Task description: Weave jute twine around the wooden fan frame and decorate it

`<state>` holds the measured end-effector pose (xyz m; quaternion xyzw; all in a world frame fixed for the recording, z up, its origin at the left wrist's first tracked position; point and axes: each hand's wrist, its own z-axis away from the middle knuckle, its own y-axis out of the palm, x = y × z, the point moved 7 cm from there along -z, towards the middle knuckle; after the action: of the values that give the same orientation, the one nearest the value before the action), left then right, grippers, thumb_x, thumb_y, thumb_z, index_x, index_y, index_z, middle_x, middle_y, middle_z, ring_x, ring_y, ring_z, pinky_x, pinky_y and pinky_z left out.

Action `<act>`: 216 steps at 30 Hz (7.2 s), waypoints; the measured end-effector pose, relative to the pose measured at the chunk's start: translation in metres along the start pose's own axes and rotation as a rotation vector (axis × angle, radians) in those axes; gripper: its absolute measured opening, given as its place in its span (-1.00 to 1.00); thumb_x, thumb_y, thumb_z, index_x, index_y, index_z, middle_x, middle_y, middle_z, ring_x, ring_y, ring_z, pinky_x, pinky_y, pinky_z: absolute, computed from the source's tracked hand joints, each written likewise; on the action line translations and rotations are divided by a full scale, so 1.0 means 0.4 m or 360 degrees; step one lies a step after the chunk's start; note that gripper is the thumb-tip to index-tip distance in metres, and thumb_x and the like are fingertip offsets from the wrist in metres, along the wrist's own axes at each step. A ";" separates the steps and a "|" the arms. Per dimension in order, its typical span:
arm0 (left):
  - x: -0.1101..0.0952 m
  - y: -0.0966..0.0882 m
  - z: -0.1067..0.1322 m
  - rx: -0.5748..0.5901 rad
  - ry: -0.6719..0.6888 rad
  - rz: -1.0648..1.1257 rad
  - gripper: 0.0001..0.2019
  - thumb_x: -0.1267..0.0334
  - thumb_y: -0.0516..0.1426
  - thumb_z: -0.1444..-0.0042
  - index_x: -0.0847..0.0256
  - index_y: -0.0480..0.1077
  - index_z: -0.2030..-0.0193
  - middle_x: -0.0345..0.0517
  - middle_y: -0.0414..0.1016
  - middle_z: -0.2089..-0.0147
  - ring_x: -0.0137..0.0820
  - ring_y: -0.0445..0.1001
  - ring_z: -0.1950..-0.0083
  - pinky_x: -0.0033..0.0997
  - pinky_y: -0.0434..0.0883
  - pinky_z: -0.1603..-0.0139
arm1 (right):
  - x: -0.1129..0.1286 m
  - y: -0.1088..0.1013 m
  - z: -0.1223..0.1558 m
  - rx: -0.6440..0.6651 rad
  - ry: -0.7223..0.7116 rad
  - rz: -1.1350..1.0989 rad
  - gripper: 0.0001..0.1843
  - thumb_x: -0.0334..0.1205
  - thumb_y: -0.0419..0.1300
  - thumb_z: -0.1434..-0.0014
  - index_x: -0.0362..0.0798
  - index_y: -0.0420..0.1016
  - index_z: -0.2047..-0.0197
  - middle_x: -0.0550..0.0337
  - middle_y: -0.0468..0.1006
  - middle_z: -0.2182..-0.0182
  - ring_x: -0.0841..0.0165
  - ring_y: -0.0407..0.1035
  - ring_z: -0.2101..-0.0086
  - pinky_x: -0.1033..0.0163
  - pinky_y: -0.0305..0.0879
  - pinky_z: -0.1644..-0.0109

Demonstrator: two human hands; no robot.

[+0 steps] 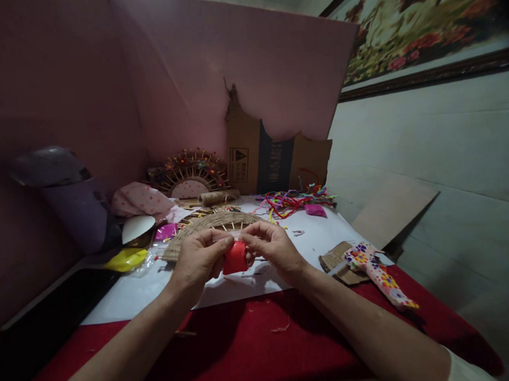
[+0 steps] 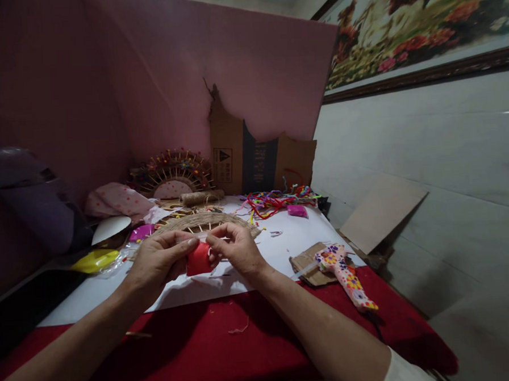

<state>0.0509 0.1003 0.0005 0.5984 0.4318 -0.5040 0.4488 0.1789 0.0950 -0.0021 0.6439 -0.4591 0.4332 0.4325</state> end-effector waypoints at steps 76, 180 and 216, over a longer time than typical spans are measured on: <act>0.024 0.015 0.007 0.0108 -0.0245 0.0160 -0.78 0.28 0.30 0.23 0.30 0.47 0.39 -0.29 0.36 0.65 -0.66 0.18 0.70 -0.67 0.02 0.71 | 0.011 0.009 0.005 -0.0008 -0.0164 0.0102 -0.75 -0.17 0.30 0.08 -0.09 0.33 0.39 0.36 0.39 0.59 0.53 0.29 0.63 0.38 0.27 0.56; -0.092 0.033 0.072 -0.0057 0.1228 -0.0612 -0.85 0.40 0.14 -0.04 0.22 0.52 0.25 -0.06 0.49 0.23 -0.43 0.48 0.23 -0.49 0.45 0.29 | -0.001 0.026 0.025 -0.0043 -0.0048 -0.0308 -0.80 -0.19 0.27 0.04 -0.14 0.40 0.42 0.25 0.48 0.64 0.51 0.30 0.69 0.47 0.19 0.70; -0.088 0.035 0.070 -0.0026 0.1236 -0.0633 -0.82 0.40 0.14 -0.05 0.16 0.51 0.21 -0.05 0.50 0.20 -0.40 0.48 0.21 -0.44 0.45 0.26 | 0.002 0.032 0.029 -0.0011 0.0013 -0.0221 -0.79 -0.14 0.23 0.00 -0.14 0.42 0.42 0.22 0.49 0.62 0.50 0.31 0.66 0.48 0.12 0.70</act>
<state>0.0542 0.0676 0.0342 0.6453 0.6792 -0.3149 0.1521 0.1685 0.0811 -0.0020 0.6709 -0.4129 0.4032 0.4656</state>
